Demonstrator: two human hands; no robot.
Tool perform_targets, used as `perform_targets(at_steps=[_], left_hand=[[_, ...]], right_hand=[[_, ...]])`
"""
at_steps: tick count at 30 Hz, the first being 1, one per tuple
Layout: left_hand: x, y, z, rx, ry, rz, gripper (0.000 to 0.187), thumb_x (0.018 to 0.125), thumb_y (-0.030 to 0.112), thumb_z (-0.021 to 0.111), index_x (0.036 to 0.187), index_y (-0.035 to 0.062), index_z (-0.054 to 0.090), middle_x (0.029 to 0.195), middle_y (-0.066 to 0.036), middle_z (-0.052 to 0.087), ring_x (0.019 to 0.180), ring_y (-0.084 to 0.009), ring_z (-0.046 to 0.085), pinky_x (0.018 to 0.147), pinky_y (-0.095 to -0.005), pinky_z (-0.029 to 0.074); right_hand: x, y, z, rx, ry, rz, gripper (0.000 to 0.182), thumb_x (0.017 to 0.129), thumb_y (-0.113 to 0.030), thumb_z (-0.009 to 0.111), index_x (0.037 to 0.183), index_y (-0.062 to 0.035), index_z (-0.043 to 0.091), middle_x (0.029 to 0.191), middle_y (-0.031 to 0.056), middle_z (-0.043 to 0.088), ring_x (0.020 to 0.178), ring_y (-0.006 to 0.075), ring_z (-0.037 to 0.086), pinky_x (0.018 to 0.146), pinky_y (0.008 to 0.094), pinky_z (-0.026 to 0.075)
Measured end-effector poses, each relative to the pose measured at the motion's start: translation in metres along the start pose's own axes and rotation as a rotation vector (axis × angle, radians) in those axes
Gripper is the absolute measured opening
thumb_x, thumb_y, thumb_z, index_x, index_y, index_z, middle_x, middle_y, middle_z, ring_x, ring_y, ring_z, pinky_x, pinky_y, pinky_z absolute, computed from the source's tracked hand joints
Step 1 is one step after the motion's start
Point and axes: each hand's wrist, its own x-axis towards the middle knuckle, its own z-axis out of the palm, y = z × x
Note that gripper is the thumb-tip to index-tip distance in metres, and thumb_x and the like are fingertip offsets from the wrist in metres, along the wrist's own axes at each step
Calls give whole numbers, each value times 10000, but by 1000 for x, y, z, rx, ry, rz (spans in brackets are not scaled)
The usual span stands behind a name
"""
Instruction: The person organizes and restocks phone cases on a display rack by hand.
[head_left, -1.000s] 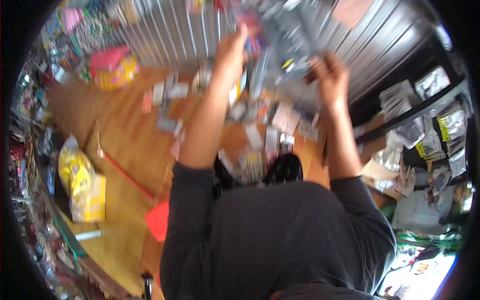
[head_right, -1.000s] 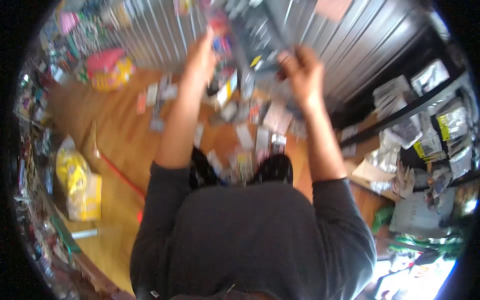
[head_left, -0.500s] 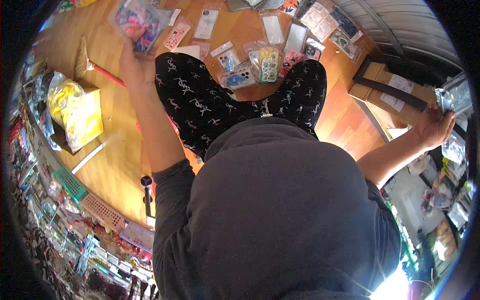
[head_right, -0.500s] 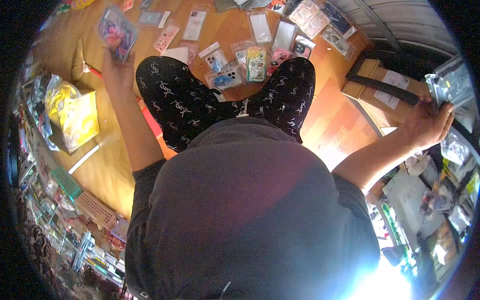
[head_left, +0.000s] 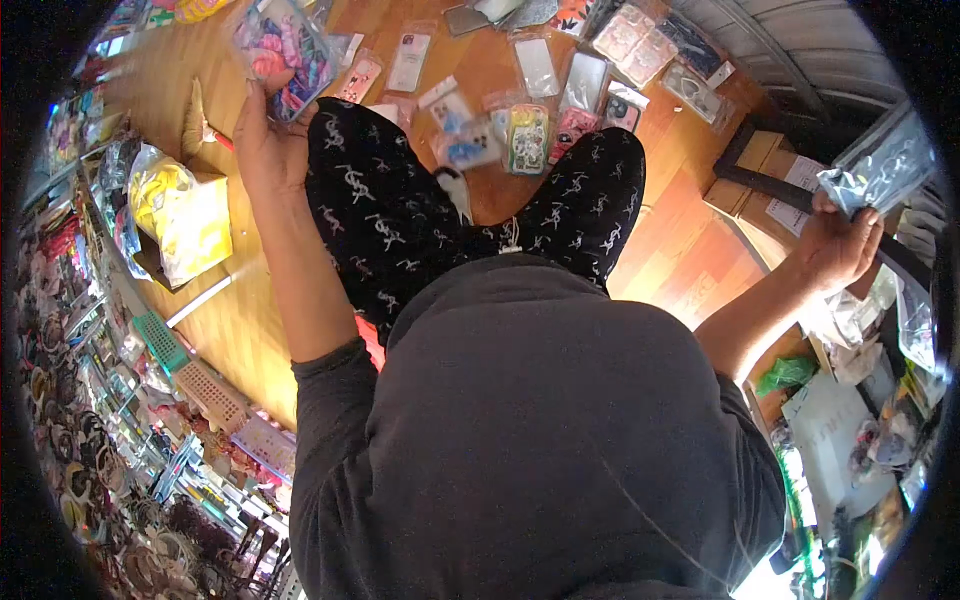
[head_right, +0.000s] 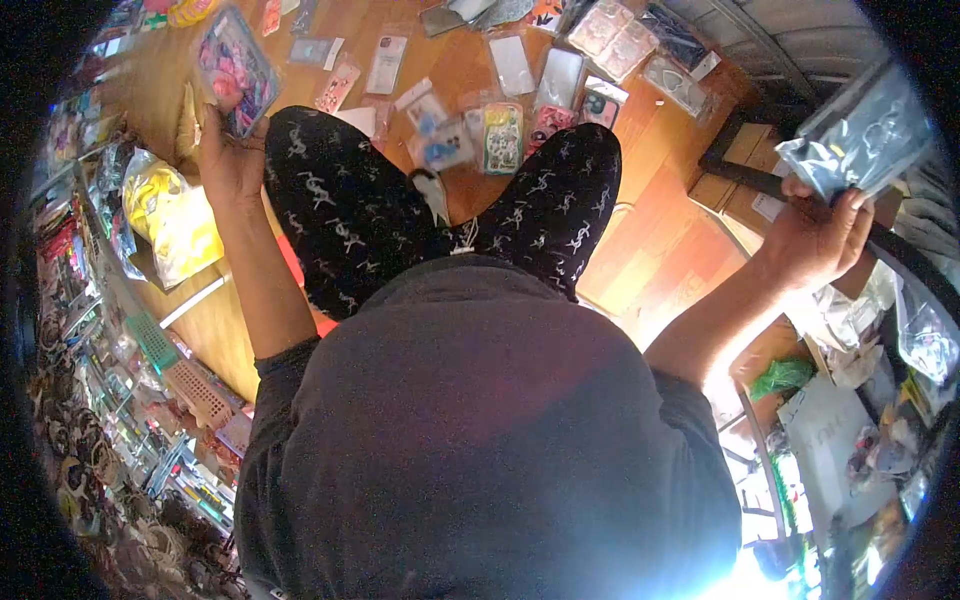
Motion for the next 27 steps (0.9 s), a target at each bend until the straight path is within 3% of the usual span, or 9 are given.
perform_targets(at_steps=[11,16,19,20,21,23,25,26,27], left_hand=[[3,32,20,82,-33,137,288,879,253,455,880,-11,568,865,-109,602,757,-190,586,630,-331,508],[24,23,25,16,-92,59,303,876,267,465,884,-15,575,852,-113,600,738,-210,591,610,-342,503],[40,4,21,98,-165,28,335,861,322,482,1019,31,532,1022,-85,539,956,-213,511,738,-416,465],[48,-6,21,112,-191,83,381,860,323,485,1093,22,500,1082,-89,514,998,-219,490,765,-427,458],[55,-13,13,68,-203,-46,462,859,318,490,1198,13,416,1174,-82,455,1064,-212,445,828,-403,432],[51,-21,39,-151,-103,11,373,890,310,439,1121,19,476,882,-8,517,756,-112,487,698,-261,410],[66,-39,28,-266,-318,-87,332,881,257,467,1140,49,458,919,-26,544,801,-94,524,709,-263,444],[55,-31,36,-220,-332,-8,300,876,226,476,1118,49,471,924,-36,551,828,-113,535,727,-284,451],[54,-34,39,-202,-242,-56,285,873,208,478,1109,50,472,930,-52,552,824,-132,537,730,-300,453]], right_hand=[[24,29,35,81,-149,36,208,841,-149,525,956,23,499,879,128,557,699,184,518,538,292,419],[19,24,46,73,-58,-14,225,843,-147,524,977,31,497,875,111,563,693,170,522,534,290,425],[3,5,66,-14,60,-48,199,839,-137,530,968,14,511,857,78,558,711,138,514,564,279,420],[0,3,78,-148,231,-139,185,841,-143,514,957,0,516,823,50,541,696,120,499,580,250,404],[-5,-9,94,-255,236,-200,219,825,-189,519,942,-4,517,791,34,523,671,96,467,569,216,366],[-15,-32,104,-426,281,-214,282,795,-275,559,906,-18,525,741,-1,504,613,71,404,537,208,322],[-8,-43,118,-364,279,-517,178,804,-156,552,908,-17,515,722,15,528,532,78,457,432,197,349],[-18,-63,137,-137,275,-374,159,807,-58,515,956,-7,498,758,33,553,541,88,493,409,210,385],[-17,-76,140,-114,240,-443,178,812,-24,487,988,1,482,803,45,562,545,87,495,428,219,417]])
